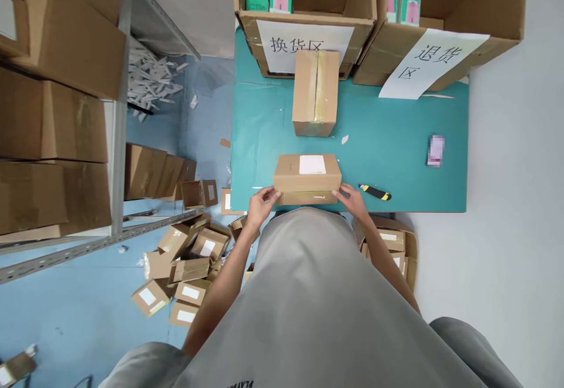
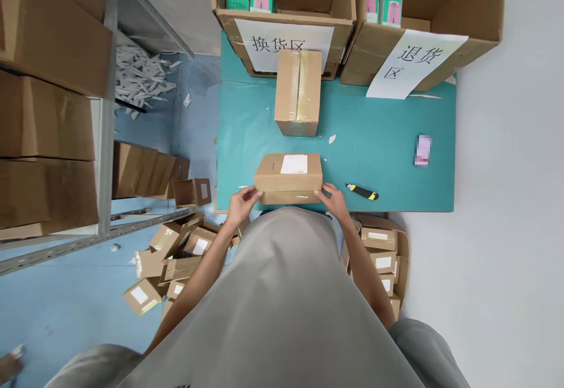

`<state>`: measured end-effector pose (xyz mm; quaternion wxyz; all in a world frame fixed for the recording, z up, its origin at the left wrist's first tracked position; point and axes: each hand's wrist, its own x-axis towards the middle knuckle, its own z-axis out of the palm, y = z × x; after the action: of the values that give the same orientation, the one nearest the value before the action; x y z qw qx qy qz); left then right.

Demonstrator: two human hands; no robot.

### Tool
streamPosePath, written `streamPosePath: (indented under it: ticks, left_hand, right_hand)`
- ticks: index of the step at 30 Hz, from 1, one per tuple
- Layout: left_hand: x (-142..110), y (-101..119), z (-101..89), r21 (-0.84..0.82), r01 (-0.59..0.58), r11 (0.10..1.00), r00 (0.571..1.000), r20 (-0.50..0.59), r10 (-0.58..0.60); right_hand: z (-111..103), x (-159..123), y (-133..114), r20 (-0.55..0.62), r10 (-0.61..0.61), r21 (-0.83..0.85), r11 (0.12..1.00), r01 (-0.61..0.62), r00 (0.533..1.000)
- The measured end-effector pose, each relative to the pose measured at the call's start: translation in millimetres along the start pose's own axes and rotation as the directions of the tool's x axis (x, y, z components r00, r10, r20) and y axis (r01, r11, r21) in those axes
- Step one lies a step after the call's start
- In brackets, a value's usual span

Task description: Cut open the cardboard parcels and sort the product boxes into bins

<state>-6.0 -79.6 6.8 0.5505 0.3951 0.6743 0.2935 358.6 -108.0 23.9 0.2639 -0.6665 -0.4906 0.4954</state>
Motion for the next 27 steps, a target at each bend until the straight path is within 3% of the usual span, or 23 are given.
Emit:
streamPosePath:
  ticks: [4,9,15,22,27]
  left_hand:
    - [5.5,20.0,-2.3,0.072,-0.075,0.995,0.995,-0.067,0.080]
    - [30.6,32.1,0.7,0.200,0.038,0.979,0.998,-0.064,-0.025]
    - [68.6,49.0,5.7,0.081,0.061,0.995,0.996,-0.070,-0.056]
    - [120.1,87.1,26.9,-0.121,0.174,0.977,0.973,-0.130,-0.190]
    - [141.4,102.1,33.2,-0.126,0.191,0.973,0.968,-0.140,-0.208]
  right_hand:
    - [-5.9,8.0,-20.3,-0.074,-0.036,-0.082,0.996,0.030,0.997]
    - [1.0,29.3,-22.8,-0.106,0.118,-0.197,0.971,-0.137,0.987]
    - [-3.6,71.1,-20.8,-0.140,0.195,-0.144,0.966,-0.215,0.971]
    - [-6.0,147.4,-27.0,-0.138,0.371,0.085,0.928,-0.362,0.918]
    - [-8.6,178.8,-30.2,-0.150,0.357,0.132,0.931,-0.339,0.922]
